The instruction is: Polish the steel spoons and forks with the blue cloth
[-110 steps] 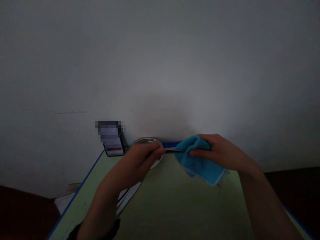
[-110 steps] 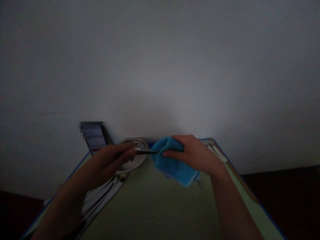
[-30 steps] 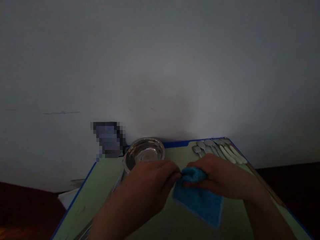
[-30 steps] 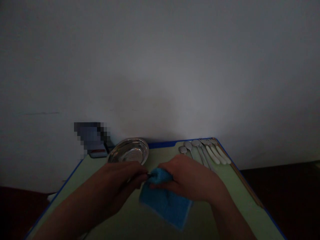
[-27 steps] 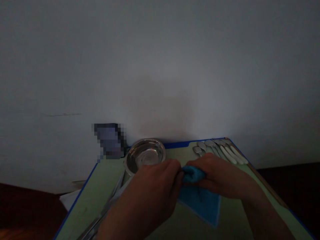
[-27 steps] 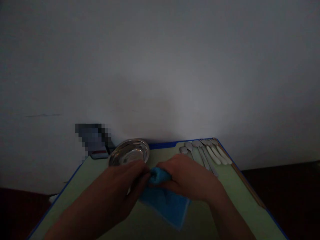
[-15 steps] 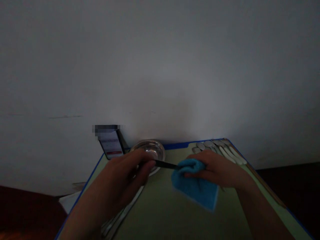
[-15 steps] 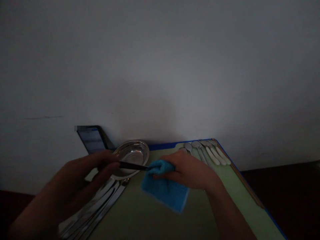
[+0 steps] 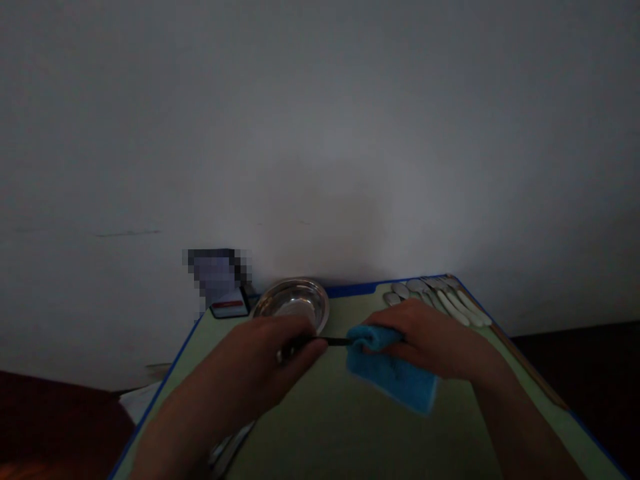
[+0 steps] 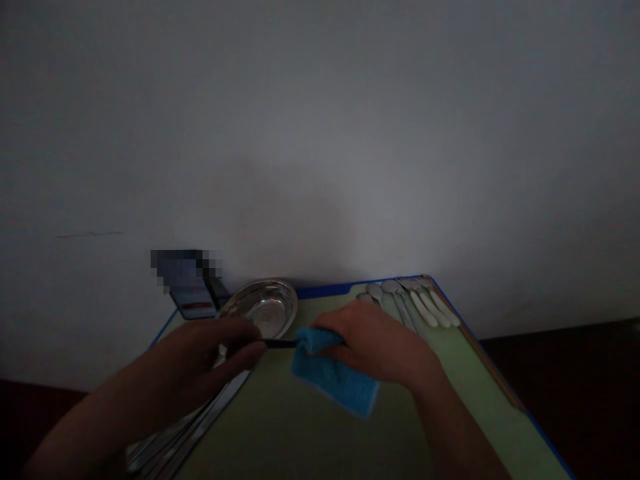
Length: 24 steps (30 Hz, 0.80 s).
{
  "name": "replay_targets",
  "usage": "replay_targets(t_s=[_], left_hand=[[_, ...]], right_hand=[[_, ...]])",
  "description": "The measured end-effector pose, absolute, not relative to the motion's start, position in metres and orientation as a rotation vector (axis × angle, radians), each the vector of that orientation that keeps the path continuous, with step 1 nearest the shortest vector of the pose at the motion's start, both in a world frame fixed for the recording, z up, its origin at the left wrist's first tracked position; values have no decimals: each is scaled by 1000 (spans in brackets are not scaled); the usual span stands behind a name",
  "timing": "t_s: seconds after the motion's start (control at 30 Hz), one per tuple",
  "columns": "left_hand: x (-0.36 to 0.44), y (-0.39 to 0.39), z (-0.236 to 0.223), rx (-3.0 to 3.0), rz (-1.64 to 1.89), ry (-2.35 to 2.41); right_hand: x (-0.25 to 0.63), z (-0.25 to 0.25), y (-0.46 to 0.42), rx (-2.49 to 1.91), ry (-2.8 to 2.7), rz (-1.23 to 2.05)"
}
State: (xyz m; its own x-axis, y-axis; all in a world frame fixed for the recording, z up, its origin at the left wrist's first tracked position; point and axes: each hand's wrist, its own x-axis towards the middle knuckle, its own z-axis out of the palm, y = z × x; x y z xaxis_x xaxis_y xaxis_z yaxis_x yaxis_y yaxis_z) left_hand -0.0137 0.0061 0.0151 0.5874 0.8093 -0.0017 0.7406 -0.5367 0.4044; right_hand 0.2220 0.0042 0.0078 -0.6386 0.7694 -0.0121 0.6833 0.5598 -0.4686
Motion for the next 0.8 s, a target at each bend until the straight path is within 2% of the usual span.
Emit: replay_targets(t_s=[0.2,0.4,0.53,0.67,0.8], left_hand=[[8,7,3,2371,88,1085],[-25,15,8,2294,116,1265],[-37,18,9,2276,197,1283],[-31,17,10,2314,229,1221],[-22,15,12,2350,252,1183]], right_hand=[[218,5,6,-1164,-2552,712],[260,11,4,-1414,-1982,710],[276,6,3,-1392,-1750,733],[268,2,7,-1467,-1718,909],[248,2,10,-1472,-1920,999]])
